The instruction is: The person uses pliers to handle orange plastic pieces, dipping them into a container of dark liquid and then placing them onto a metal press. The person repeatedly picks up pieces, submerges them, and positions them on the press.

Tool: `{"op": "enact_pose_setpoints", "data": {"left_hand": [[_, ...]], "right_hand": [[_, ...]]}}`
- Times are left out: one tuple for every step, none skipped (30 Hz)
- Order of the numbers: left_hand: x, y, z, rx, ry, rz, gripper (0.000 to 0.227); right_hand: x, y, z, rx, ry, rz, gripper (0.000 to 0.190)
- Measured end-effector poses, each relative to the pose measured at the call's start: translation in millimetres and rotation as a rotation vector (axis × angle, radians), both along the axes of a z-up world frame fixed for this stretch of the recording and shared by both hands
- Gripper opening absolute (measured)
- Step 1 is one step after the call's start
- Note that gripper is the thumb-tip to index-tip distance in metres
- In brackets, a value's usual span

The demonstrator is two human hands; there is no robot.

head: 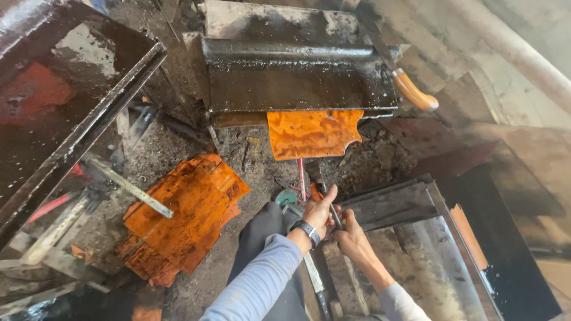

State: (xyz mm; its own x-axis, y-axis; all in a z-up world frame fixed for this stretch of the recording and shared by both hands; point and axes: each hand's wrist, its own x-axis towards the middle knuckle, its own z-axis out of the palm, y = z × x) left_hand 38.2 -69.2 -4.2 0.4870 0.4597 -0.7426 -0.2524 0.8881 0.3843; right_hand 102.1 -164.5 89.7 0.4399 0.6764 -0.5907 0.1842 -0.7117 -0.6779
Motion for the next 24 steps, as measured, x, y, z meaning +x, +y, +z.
{"op": "enact_pose_setpoints", "data": {"left_hand": [[1,-9,-4,-0.003,-0.015,-0.018,0.038],[4,-16,-10,-0.030,-0.022,-0.024,0.037],[6,-22,-18,-0.058,-0.029,-0.030,0.036],[10,-22,-25,-0.077,-0.042,-0.027,0.035],[12,-23,-33,0.000,-0.012,-0.021,0.029],[13,-26,-42,0.073,0.015,-0.021,0.023],[15,-27,-50,0.147,0.041,-0.020,0.018],[19,-27,-56,0.239,0.169,-0.045,0.019],[21,-24,-62,0.331,0.299,-0.068,0.021],[23,-18,-67,0.424,0.430,-0.084,0.024],[27,-10,-69,0.582,0.500,-0.063,0.028],[27,-4,-73,0.737,0.575,-0.046,0.032],[26,-2,-75,0.892,0.649,-0.028,0.036],[29,4,-76,0.896,0.651,-0.033,0.039],[32,9,-77,0.900,0.653,-0.037,0.041],[34,12,-78,0.901,0.656,-0.041,0.044],[36,16,-78,0.902,0.657,-0.035,0.044],[36,19,-80,0.899,0.660,-0.024,0.045],[37,23,-81,0.896,0.664,-0.014,0.045],[40,26,-82,0.882,0.675,-0.024,0.045],[43,29,-82,0.867,0.686,-0.034,0.046],[44,31,-82,0.849,0.700,-0.046,0.046],[44,34,-82,0.870,0.701,-0.029,0.046],[45,35,-82,0.889,0.700,-0.016,0.045]], "right_hand": [[3,-9,-5,0.023,-0.001,-0.021,0.044],[7,-20,-8,0.044,-0.003,-0.037,0.043],[13,-36,-9,0.055,0.059,-0.078,0.035],[22,-50,-9,0.074,0.116,-0.108,0.027],[31,-66,-10,0.093,0.174,-0.138,0.019],[39,-85,-13,0.116,0.208,-0.185,0.019],[44,-105,-18,0.139,0.242,-0.231,0.020],[51,-124,-25,0.164,0.274,-0.277,0.021],[54,-146,-32,0.132,0.263,-0.320,0.021],[55,-164,-41,0.104,0.254,-0.360,0.021],[61,-177,-50,0.076,0.244,-0.399,0.021],[64,-189,-60,0.084,0.317,-0.464,0.019],[68,-199,-69,0.092,0.391,-0.528,0.018],[74,-206,-78,0.106,0.464,-0.595,0.016],[78,-212,-85,0.102,0.471,-0.605,0.017],[82,-217,-92,0.095,0.478,-0.613,0.019],[86,-221,-97,0.088,0.485,-0.621,0.020],[88,-225,-101,0.058,0.482,-0.620,0.020],[90,-229,-105,0.029,0.480,-0.620,0.021],[93,-233,-107,-0.009,0.476,-0.621,0.021],[96,-235,-108,0.006,0.483,-0.623,0.023],[96,-239,-109,0.017,0.492,-0.626,0.025],[97,-239,-110,0.029,0.501,-0.629,0.027],[96,-242,-111,0.034,0.514,-0.649,0.025]]}}
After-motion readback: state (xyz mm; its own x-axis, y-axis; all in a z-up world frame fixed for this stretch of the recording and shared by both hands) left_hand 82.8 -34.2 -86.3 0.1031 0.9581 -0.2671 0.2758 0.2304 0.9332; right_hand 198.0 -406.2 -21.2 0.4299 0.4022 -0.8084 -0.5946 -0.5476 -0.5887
